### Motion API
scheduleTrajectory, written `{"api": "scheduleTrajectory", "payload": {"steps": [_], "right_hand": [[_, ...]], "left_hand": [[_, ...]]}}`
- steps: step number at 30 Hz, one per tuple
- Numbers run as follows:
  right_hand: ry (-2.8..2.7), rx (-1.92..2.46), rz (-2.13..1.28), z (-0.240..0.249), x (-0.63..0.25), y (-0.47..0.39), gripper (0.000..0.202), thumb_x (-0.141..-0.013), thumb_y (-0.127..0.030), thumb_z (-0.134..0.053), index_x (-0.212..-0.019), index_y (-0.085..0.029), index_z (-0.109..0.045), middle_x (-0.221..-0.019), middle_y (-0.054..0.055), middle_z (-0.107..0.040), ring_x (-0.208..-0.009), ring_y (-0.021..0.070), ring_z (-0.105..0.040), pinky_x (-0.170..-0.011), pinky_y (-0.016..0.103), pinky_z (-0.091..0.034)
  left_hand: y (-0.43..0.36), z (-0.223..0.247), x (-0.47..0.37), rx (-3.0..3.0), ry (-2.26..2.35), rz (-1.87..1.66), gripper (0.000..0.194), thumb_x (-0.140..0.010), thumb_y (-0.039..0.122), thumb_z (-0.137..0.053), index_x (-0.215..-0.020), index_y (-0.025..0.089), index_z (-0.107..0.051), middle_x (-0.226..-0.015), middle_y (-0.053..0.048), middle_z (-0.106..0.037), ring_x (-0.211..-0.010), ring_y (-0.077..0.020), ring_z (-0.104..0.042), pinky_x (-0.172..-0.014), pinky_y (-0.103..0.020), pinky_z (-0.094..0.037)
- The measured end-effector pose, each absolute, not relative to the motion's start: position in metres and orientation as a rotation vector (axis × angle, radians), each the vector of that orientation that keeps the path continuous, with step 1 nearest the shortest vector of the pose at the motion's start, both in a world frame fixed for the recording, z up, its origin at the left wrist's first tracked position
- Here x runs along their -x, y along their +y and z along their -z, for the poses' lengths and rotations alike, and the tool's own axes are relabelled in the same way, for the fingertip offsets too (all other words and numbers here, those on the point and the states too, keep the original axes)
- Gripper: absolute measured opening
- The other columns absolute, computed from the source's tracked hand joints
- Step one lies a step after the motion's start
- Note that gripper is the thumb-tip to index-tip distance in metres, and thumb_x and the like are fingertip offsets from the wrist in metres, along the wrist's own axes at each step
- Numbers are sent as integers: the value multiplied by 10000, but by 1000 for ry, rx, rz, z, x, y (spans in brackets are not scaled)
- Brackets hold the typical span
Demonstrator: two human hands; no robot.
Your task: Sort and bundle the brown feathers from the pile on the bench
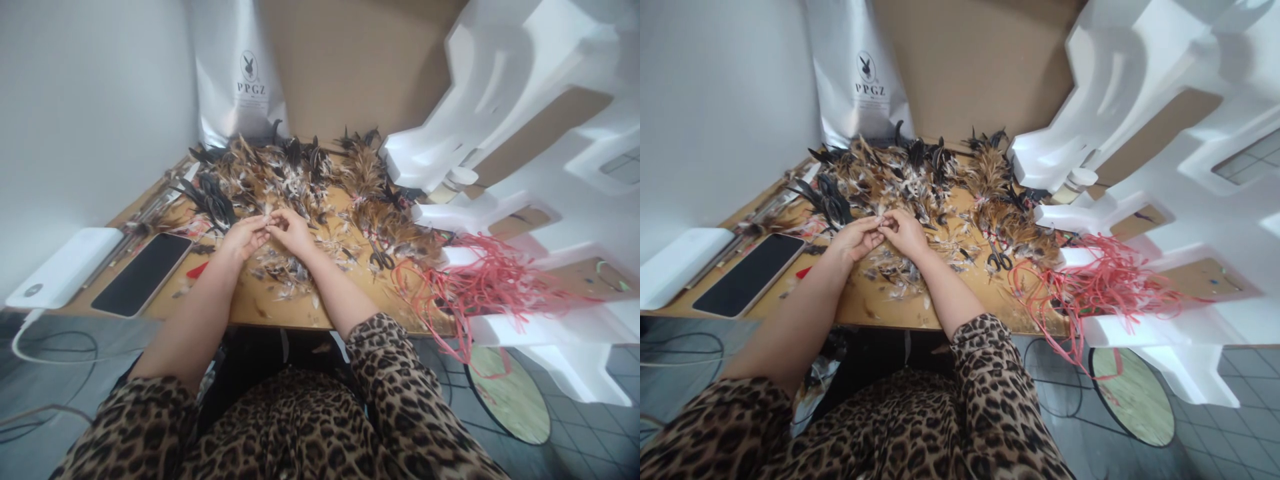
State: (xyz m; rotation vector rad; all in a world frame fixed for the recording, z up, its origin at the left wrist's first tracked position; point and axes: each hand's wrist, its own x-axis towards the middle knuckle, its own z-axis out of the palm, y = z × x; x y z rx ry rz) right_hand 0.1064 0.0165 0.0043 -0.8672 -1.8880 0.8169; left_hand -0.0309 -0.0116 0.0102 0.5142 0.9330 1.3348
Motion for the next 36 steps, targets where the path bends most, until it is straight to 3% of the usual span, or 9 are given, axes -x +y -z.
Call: {"api": "scheduleTrajectory", "payload": {"steps": [5, 14, 21, 27, 36], "right_hand": [[-2042, 902, -540, -9, -110, 11, 206, -790, -303, -553, -952, -192, -614, -880, 38, -598, -825, 153, -534, -784, 266, -407], [-2099, 959, -370, -8, -111, 10, 231, -839, -353, -501, -935, -181, -622, -876, 31, -611, -799, 136, -543, -747, 241, -404], [-1933, 916, -518, -9, -119, 25, 264, -770, -391, -581, -881, -161, -646, -834, 26, -632, -722, 116, -554, -720, 230, -431], [-1622, 1103, -679, -2, -141, 54, 192, -743, -303, -564, -766, -139, -661, -757, 19, -665, -708, 123, -585, -727, 246, -446], [-1952, 1165, -617, -1, -126, 39, 145, -734, -251, -554, -754, -165, -669, -787, 5, -681, -748, 129, -600, -753, 248, -438]], "left_hand": [[-11, -9, 31, -530, 940, -1310, 145, -633, 84, -704, -765, 99, -647, -720, -67, -690, -593, -102, -634, -547, -195, -496], [-12, -6, 32, -578, 954, -1269, 125, -640, 97, -701, -758, 92, -661, -719, -66, -687, -602, -106, -635, -563, -199, -501], [-11, -11, 35, -561, 938, -1478, 76, -680, 100, -683, -749, 95, -650, -697, -56, -681, -583, -82, -631, -535, -151, -484], [-7, -20, 48, -409, 865, -1681, 31, -747, 98, -618, -731, 122, -629, -620, -14, -655, -528, -69, -610, -464, -128, -452], [-3, -16, 59, -332, 833, -1753, 51, -749, 95, -619, -733, 143, -625, -627, 1, -651, -511, -51, -593, -472, -118, -456]]}}
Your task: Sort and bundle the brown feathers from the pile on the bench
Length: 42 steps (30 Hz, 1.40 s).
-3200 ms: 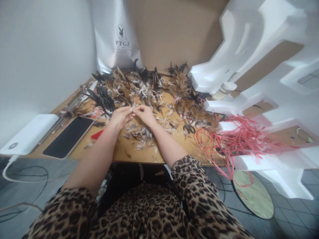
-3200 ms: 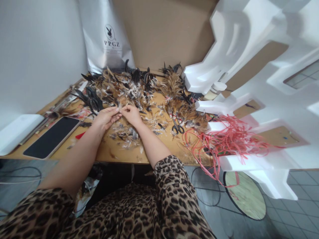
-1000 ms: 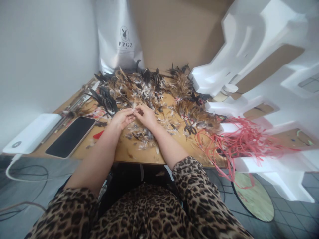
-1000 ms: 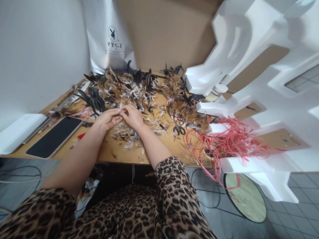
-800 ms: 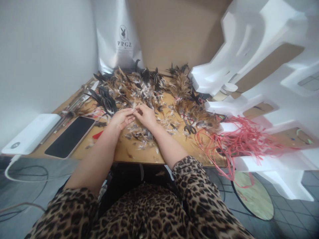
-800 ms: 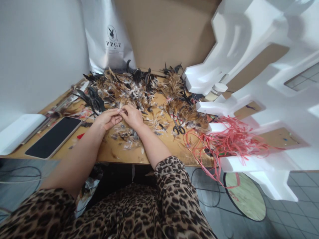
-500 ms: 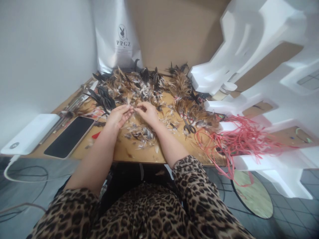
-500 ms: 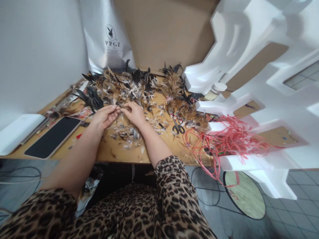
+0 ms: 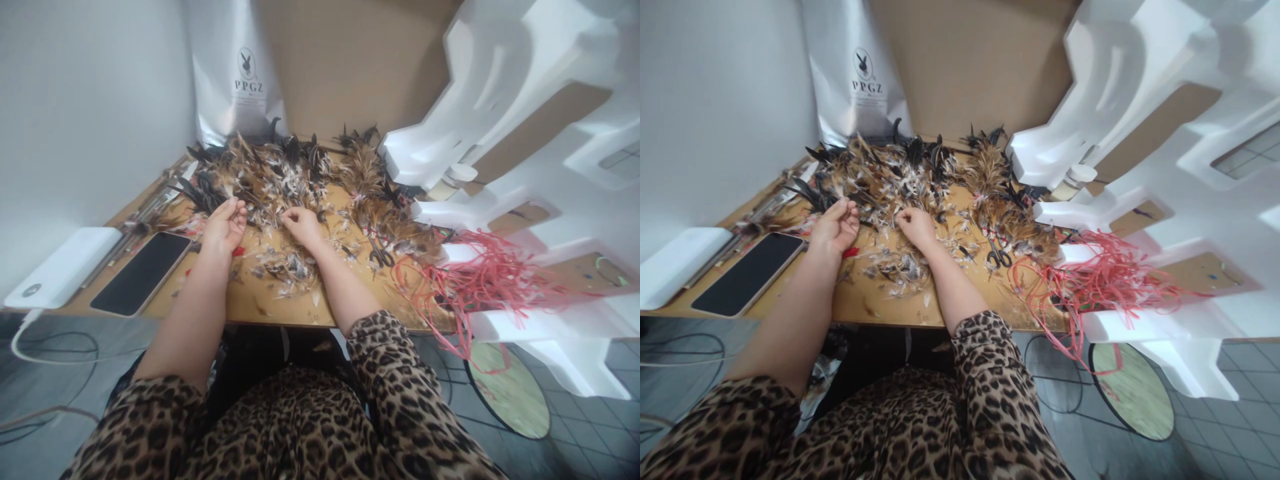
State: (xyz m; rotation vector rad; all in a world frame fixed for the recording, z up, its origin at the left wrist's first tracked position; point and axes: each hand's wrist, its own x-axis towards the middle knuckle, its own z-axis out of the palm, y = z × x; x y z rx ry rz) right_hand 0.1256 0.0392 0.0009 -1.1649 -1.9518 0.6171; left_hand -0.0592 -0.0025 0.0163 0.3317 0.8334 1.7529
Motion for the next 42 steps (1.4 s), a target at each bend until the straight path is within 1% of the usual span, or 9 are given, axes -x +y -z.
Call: {"api": "scheduleTrajectory", "payload": {"steps": [10, 14, 17, 20, 23, 26, 29, 35, 42], "right_hand": [[-2546, 1051, -172, -22, -90, 21, 243, -820, -217, -457, -962, -236, -654, -985, 40, -626, -929, 187, -562, -808, 298, -414], [-2671, 1065, -63, -21, -74, 21, 266, -852, -206, -410, -940, -216, -661, -970, 71, -603, -924, 196, -553, -823, 322, -411], [-2495, 1104, -230, -19, -73, 30, 204, -828, -235, -470, -844, -189, -669, -928, 59, -614, -894, 180, -559, -823, 312, -417], [-2053, 1095, -658, -19, -83, 42, 113, -770, -219, -554, -783, -160, -650, -830, 18, -630, -810, 126, -566, -786, 259, -431], [-1483, 1087, -1200, -20, -98, 50, 123, -747, -267, -598, -770, -147, -616, -665, -23, -599, -585, 68, -513, -580, 195, -415], [-1125, 982, -1530, -22, -110, 51, 183, -680, -298, -678, -748, -154, -586, -616, -41, -587, -489, 39, -459, -454, 158, -341], [-1034, 886, -1611, -22, -114, 49, 217, -630, -284, -723, -719, -153, -574, -605, -45, -591, -474, 30, -455, -421, 145, -322], [-1112, 869, -1535, -18, -105, 41, 209, -637, -296, -715, -707, -146, -587, -517, -66, -546, -431, 28, -440, -401, 145, -311], [-1194, 832, -1549, -16, -98, 35, 280, -621, -372, -728, -705, -143, -590, -567, -48, -586, -459, 29, -469, -421, 147, -343]], "left_hand": [[-2, -16, 59, -336, 823, -1746, 50, -751, 101, -613, -722, 141, -617, -603, 7, -631, -482, -46, -565, -431, -115, -419], [-4, -17, 58, -371, 819, -1721, 36, -750, 110, -618, -725, 136, -619, -605, 2, -628, -482, -47, -560, -425, -114, -410], [-5, -17, 57, -386, 806, -1702, 38, -752, 106, -612, -725, 132, -620, -602, 1, -628, -482, -45, -558, -414, -110, -399], [-5, -16, 56, -393, 801, -1688, 29, -741, 111, -630, -724, 133, -621, -621, -4, -640, -500, -51, -573, -418, -111, -405], [-4, -15, 53, -416, 838, -1648, 25, -729, 113, -645, -732, 130, -627, -680, -24, -669, -543, -66, -608, -436, -116, -427], [-6, -15, 49, -466, 888, -1557, 45, -718, 100, -654, -752, 120, -632, -752, -54, -693, -582, -81, -634, -466, -127, -456], [-9, -15, 44, -533, 908, -1464, 56, -714, 74, -645, -763, 99, -633, -794, -86, -703, -594, -92, -646, -491, -140, -478], [-10, -10, 38, -637, 867, -1331, 81, -706, 65, -650, -785, 85, -642, -809, -118, -710, -654, -129, -673, -540, -172, -512], [-8, -7, 37, -647, 797, -1330, 69, -731, 28, -609, -759, 66, -660, -715, -92, -691, -578, -82, -638, -534, -135, -501]]}}
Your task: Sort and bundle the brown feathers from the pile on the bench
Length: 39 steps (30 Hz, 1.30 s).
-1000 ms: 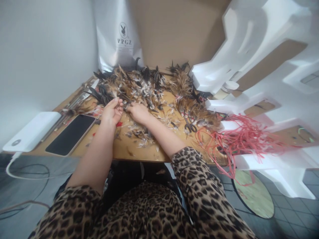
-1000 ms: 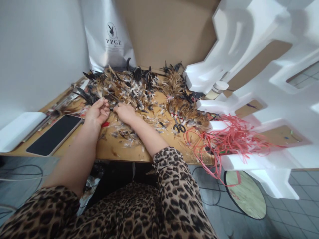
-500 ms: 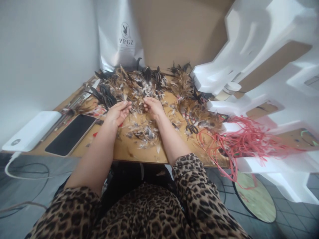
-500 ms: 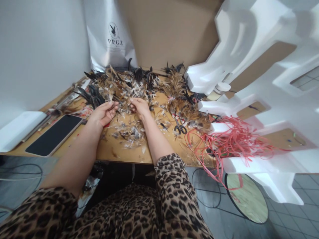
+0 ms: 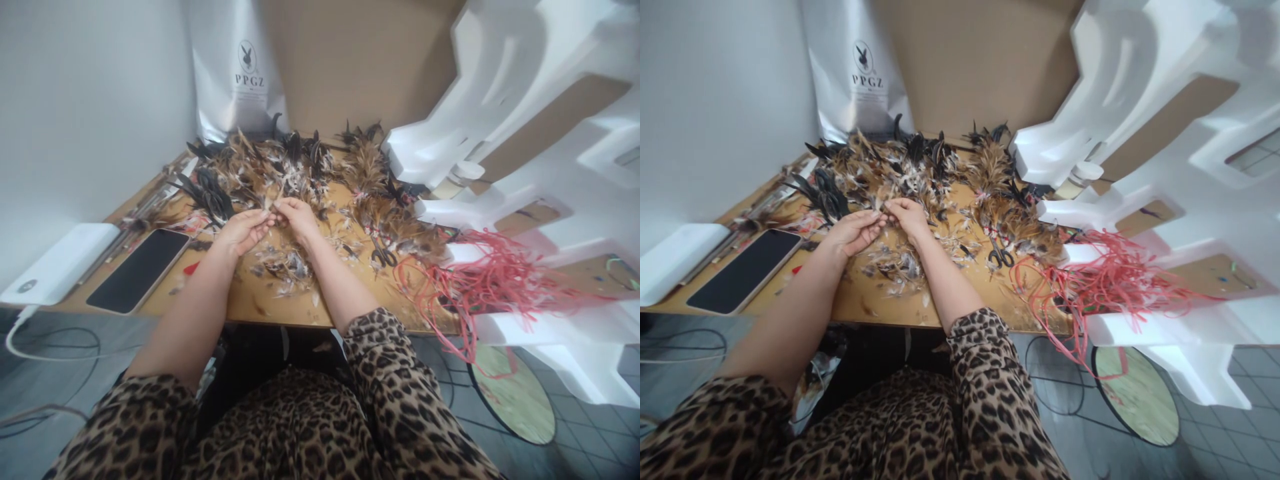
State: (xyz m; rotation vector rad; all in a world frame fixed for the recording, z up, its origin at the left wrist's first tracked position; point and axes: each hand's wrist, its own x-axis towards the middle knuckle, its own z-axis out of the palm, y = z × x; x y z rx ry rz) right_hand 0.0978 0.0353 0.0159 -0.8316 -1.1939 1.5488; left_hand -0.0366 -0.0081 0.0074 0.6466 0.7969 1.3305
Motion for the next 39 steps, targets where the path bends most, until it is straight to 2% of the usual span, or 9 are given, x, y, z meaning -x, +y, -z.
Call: {"api": "scheduleTrajectory", "payload": {"steps": [3, 9, 17, 31, 35, 39], "right_hand": [[-1159, 778, -1648, -16, -101, 36, 321, -604, -398, -736, -783, -159, -619, -634, -40, -618, -482, 31, -478, -428, 149, -351], [-1267, 657, -1825, -19, -106, 31, 365, -557, -329, -774, -858, -171, -644, -686, -31, -647, -534, 49, -503, -467, 161, -383], [-1268, 702, -1656, -13, -101, 33, 286, -570, -350, -757, -714, -151, -610, -599, -40, -611, -507, 36, -483, -473, 149, -361], [-1334, 711, -1564, -8, -98, 35, 293, -592, -377, -741, -752, -161, -625, -614, -45, -587, -520, 47, -468, -513, 175, -379], [-1410, 870, -1386, -7, -98, 36, 236, -664, -368, -670, -756, -154, -635, -569, -49, -558, -493, 53, -439, -506, 184, -364], [-1843, 1100, -955, -2, -101, 35, 158, -704, -304, -612, -699, -152, -656, -643, -13, -619, -606, 92, -524, -644, 225, -422]], "left_hand": [[-9, -10, 37, -595, 758, -1345, 81, -746, 24, -591, -744, 69, -658, -693, -76, -678, -561, -70, -626, -522, -122, -497], [-11, -15, 39, -492, 695, -1337, 95, -761, 27, -581, -759, 91, -651, -668, -48, -662, -559, -57, -619, -517, -107, -497], [-9, -11, 39, -551, 713, -1292, 97, -765, 28, -574, -764, 81, -655, -680, -63, -674, -536, -64, -617, -482, -114, -491], [-13, -14, 40, -601, 809, -1231, 74, -717, 1, -616, -744, 60, -652, -626, -72, -648, -476, -63, -588, -445, -115, -469], [-11, -17, 46, -568, 838, -1431, 82, -733, 15, -603, -710, 86, -635, -617, -51, -640, -477, -55, -579, -439, -109, -462], [-7, -21, 52, -443, 837, -1622, 118, -778, 40, -564, -712, 120, -620, -623, -12, -632, -497, -27, -568, -467, -86, -458]]}}
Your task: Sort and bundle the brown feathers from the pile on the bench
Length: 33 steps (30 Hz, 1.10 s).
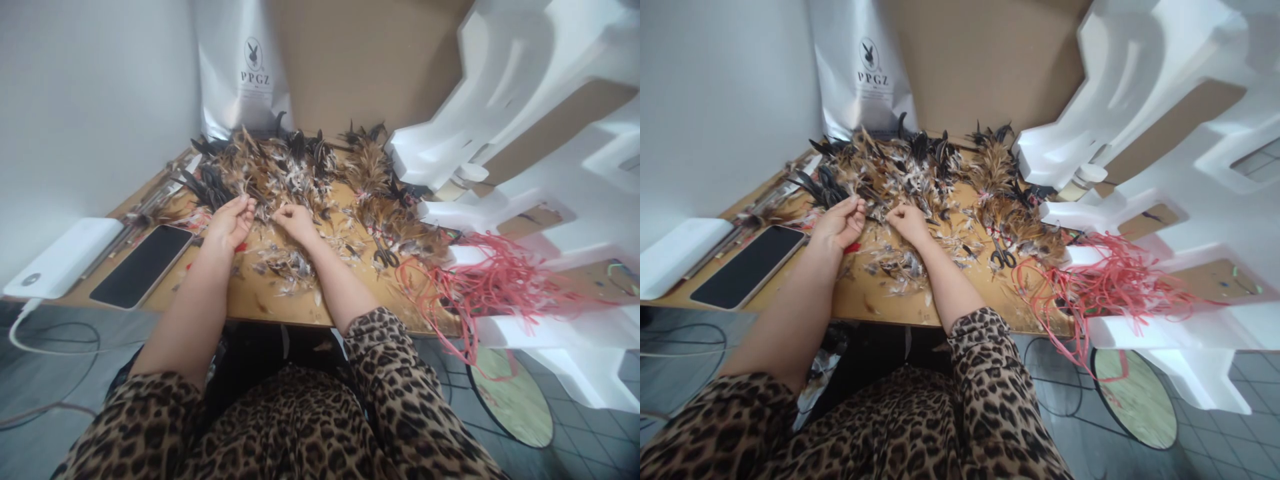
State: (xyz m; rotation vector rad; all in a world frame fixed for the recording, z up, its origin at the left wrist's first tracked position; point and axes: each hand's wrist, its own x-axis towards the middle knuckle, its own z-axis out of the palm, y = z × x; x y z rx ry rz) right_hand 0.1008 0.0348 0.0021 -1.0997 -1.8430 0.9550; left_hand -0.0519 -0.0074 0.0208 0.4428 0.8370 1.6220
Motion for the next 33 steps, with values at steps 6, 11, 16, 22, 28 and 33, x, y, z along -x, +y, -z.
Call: {"api": "scheduleTrajectory", "payload": {"steps": [6, 11, 16, 22, 28, 33], "right_hand": [[-2320, 1398, -381, -4, -95, 19, 244, -720, -423, -593, -737, -192, -669, -810, 83, -675, -771, 211, -609, -719, 318, -442], [-2389, 1531, -260, -7, -90, 14, 221, -765, -312, -526, -827, -167, -681, -924, 149, -676, -860, 246, -627, -753, 337, -449], [-2213, 1479, -599, -9, -100, 25, 159, -702, -215, -542, -728, -148, -684, -733, 58, -672, -736, 171, -612, -701, 263, -437], [-1532, 1260, -1331, -9, -104, 34, 118, -651, -209, -604, -722, -122, -637, -471, -66, -492, -427, 36, -381, -459, 168, -299], [-1141, 824, -1910, -14, -107, 31, 211, -561, -199, -689, -697, -145, -538, -510, -71, -487, -415, 26, -368, -399, 149, -223], [-1070, 710, -2008, -18, -111, 32, 252, -550, -202, -721, -697, -142, -525, -547, -62, -513, -427, 24, -385, -387, 142, -236]], "left_hand": [[-7, -21, 51, -403, 821, -1605, 79, -757, 52, -601, -721, 121, -618, -638, -10, -626, -499, -27, -560, -447, -84, -435], [-8, -20, 50, -420, 800, -1576, 69, -757, 55, -601, -717, 109, -615, -637, -14, -626, -499, -31, -563, -446, -94, -441], [-7, -19, 51, -417, 780, -1568, 46, -754, 58, -606, -732, 99, -610, -643, -16, -630, -498, -32, -565, -440, -94, -434], [-7, -18, 50, -406, 809, -1569, 44, -760, 66, -605, -740, 105, -611, -641, -12, -630, -492, -33, -567, -444, -99, -434], [-6, -18, 51, -404, 852, -1587, 50, -770, 71, -590, -753, 110, -615, -680, -21, -661, -516, -43, -589, -454, -106, -445], [-6, -16, 47, -468, 885, -1568, 28, -748, 73, -611, -756, 97, -624, -745, -49, -690, -545, -67, -617, -440, -120, -451]]}}
